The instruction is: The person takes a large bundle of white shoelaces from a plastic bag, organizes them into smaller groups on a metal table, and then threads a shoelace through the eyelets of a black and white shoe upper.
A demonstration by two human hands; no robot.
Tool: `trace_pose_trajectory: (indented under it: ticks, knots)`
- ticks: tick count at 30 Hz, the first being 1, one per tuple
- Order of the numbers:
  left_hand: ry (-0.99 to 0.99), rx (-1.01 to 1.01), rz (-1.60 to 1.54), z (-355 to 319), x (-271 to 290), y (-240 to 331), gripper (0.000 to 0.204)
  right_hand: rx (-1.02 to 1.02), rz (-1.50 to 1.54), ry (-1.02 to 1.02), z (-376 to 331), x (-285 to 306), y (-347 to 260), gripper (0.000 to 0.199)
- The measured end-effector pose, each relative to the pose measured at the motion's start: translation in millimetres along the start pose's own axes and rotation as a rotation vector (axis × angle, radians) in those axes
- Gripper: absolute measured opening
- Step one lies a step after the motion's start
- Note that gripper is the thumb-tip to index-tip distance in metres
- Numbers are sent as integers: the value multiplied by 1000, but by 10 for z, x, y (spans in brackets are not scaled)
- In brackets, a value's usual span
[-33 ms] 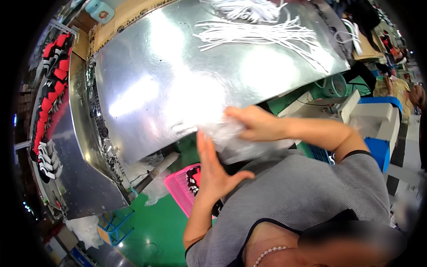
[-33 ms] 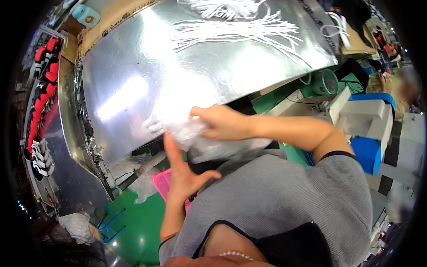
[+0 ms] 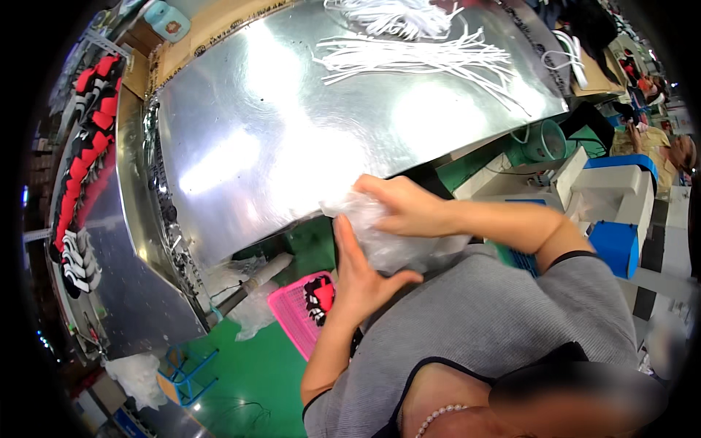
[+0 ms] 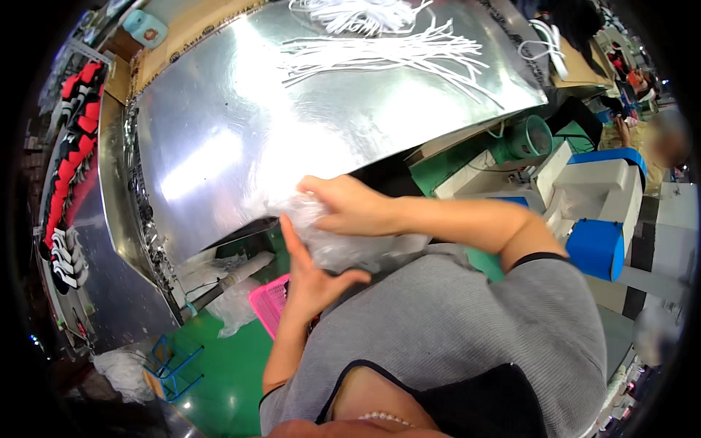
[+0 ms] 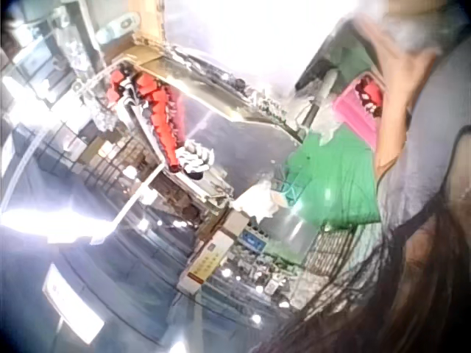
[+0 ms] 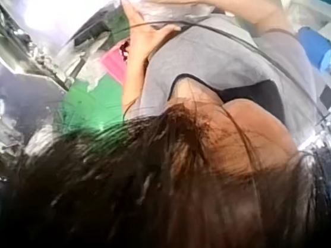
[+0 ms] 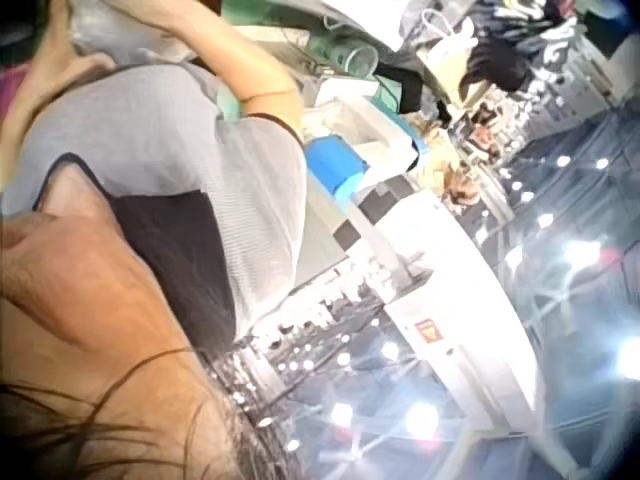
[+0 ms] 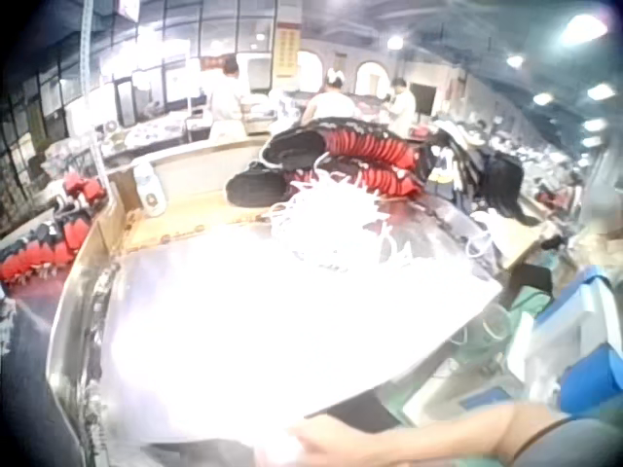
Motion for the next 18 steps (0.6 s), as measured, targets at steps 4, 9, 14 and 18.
trace_pose_trajectory:
  ticks: [4,9,14,18]
  knots:
    - [134,406,-637,-244,-629,-515,70,-41,448,214,-74,-274,329,41]
    - [39,837,-1205,-806,-1077,-1141,42,-215,390,-211,-886,-264,679,72]
    - [85,801,-1323,-674,-1188,-1371,35,-247,361,-91,-1485,-20,922,97]
    - [-41,573,-912,-419,-1590,-1099,29,-9,438,166,-1170,-275,1398,82]
Point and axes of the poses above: each hand's wrist, its own z-axis towards the middle knuckle, its own x-axis out of the back of the hand, y = z × x, the point moved 10 cm from there along z, towards the middle knuckle, and after that the axes turned 10 degrees about z, right-handed, at the moved point
